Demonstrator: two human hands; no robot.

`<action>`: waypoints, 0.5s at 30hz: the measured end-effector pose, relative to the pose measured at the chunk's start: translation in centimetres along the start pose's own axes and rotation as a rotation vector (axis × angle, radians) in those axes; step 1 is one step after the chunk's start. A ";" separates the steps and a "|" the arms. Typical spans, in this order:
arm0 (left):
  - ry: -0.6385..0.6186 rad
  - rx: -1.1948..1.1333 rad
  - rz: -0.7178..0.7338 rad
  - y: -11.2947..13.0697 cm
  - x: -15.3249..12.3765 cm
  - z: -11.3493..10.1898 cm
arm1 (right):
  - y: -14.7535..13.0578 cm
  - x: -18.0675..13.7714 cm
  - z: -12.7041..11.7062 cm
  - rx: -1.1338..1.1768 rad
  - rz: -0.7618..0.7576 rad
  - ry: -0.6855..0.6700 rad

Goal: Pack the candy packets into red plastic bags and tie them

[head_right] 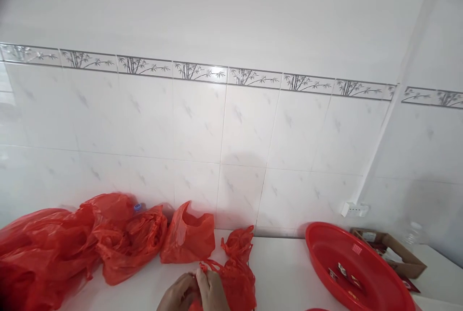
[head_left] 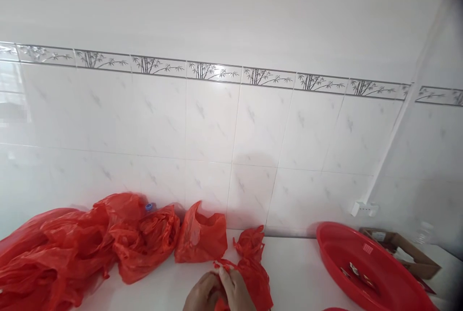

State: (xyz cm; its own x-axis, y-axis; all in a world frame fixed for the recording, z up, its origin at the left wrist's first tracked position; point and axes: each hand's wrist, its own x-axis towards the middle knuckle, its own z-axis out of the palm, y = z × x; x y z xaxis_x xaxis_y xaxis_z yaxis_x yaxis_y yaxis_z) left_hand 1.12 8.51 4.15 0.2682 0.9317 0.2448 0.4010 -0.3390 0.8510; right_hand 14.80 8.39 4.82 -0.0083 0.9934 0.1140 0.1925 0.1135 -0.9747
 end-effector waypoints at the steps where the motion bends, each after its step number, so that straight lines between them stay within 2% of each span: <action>1: 0.037 0.018 -0.025 -0.2 0.3 -0.1 | -0.2 0.4 -0.1 0.005 0.012 -0.059; 5: 0.228 0.007 -0.123 -2.2 0.9 0.0 | -0.7 0.8 -1.2 0.134 0.123 -0.287; 7: 0.199 -0.106 -0.165 -3.7 1.0 0.5 | -0.8 0.4 -1.7 0.196 0.126 -0.339; 10: 0.070 -0.235 -0.261 -5.4 1.2 1.0 | -0.8 -0.2 -2.1 0.162 0.105 -0.365; 13: 0.084 -0.202 -0.318 -5.8 1.3 1.2 | -0.2 -0.1 -1.7 0.032 0.111 -0.369; 15: 0.109 -0.159 -0.310 -5.5 1.4 1.2 | 0.7 0.3 -1.2 -0.061 0.069 -0.274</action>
State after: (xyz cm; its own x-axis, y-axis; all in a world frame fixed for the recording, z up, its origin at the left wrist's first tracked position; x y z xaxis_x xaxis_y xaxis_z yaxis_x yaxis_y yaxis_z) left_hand 0.30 11.52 -0.73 0.0565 0.9984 0.0048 0.3054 -0.0219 0.9520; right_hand 16.09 8.73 4.41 -0.2568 0.9663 -0.0164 0.2607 0.0530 -0.9640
